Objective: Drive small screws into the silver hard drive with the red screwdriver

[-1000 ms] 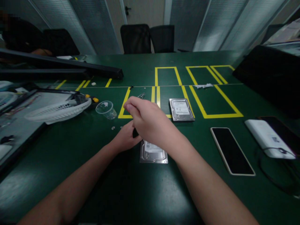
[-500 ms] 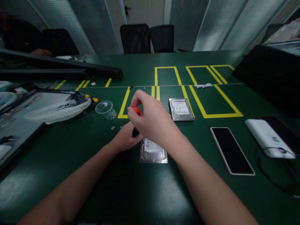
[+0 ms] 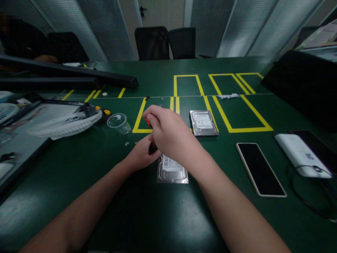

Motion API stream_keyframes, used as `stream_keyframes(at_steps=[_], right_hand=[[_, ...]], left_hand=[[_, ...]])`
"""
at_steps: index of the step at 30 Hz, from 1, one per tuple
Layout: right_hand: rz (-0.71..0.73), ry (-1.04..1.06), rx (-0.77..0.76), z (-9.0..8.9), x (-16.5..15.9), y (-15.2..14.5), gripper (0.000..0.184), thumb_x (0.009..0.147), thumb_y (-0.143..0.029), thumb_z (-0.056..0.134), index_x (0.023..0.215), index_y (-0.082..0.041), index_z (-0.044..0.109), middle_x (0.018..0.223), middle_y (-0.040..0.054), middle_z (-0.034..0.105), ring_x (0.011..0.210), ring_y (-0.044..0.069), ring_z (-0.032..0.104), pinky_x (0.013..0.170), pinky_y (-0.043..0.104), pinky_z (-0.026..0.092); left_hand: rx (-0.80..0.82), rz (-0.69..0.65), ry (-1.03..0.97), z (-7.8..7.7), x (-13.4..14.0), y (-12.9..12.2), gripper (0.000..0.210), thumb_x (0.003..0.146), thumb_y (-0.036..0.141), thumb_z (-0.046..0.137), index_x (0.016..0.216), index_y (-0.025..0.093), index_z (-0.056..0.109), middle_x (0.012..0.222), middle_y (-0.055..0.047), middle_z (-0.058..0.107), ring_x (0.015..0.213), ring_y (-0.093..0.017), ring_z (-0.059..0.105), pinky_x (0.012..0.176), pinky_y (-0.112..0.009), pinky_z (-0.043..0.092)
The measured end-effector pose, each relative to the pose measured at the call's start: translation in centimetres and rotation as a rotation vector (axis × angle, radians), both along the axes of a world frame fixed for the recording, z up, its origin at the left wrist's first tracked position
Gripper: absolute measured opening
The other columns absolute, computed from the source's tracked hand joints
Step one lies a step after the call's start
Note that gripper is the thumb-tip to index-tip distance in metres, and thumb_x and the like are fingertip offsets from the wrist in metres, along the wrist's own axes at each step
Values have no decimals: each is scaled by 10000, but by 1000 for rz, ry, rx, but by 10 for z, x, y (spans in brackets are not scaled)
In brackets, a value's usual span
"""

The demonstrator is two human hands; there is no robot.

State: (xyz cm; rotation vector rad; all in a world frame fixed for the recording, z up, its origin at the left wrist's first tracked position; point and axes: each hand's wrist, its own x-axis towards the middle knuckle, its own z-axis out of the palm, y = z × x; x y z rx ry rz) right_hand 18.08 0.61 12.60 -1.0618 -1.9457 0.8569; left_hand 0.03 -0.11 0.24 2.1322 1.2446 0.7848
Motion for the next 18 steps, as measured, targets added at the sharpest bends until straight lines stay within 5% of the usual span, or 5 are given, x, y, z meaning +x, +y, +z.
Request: stream_keyframes(at_steps=[7, 13, 18], right_hand=[[-103, -67, 33, 4, -1, -4, 161, 992, -306, 700, 880, -222, 621, 669, -16, 600, 608, 167, 515, 616, 339, 353], [-20, 5, 97, 2, 1, -4, 36, 993, -178, 645, 964, -200, 647, 927, 16, 701, 693, 153, 566, 673, 341, 402], [42, -15, 37, 4, 0, -2, 190, 1061, -286, 621, 904, -196, 679, 865, 27, 689, 807, 192, 632, 704, 330, 428]], left_hand=[[-25, 15, -10, 1, 0, -1, 218, 931, 285, 685, 1101, 190, 589, 1044, -68, 679, 881, -215, 636, 774, -368, 523], [-11, 10, 3, 1, -1, 0, 250, 931, 299, 684, 1136, 186, 598, 1041, -73, 679, 888, -225, 640, 780, -375, 528], [3, -1, 0, 0, 0, 1, 245, 928, 280, 678, 1137, 182, 595, 1038, -77, 679, 880, -223, 627, 774, -373, 522]])
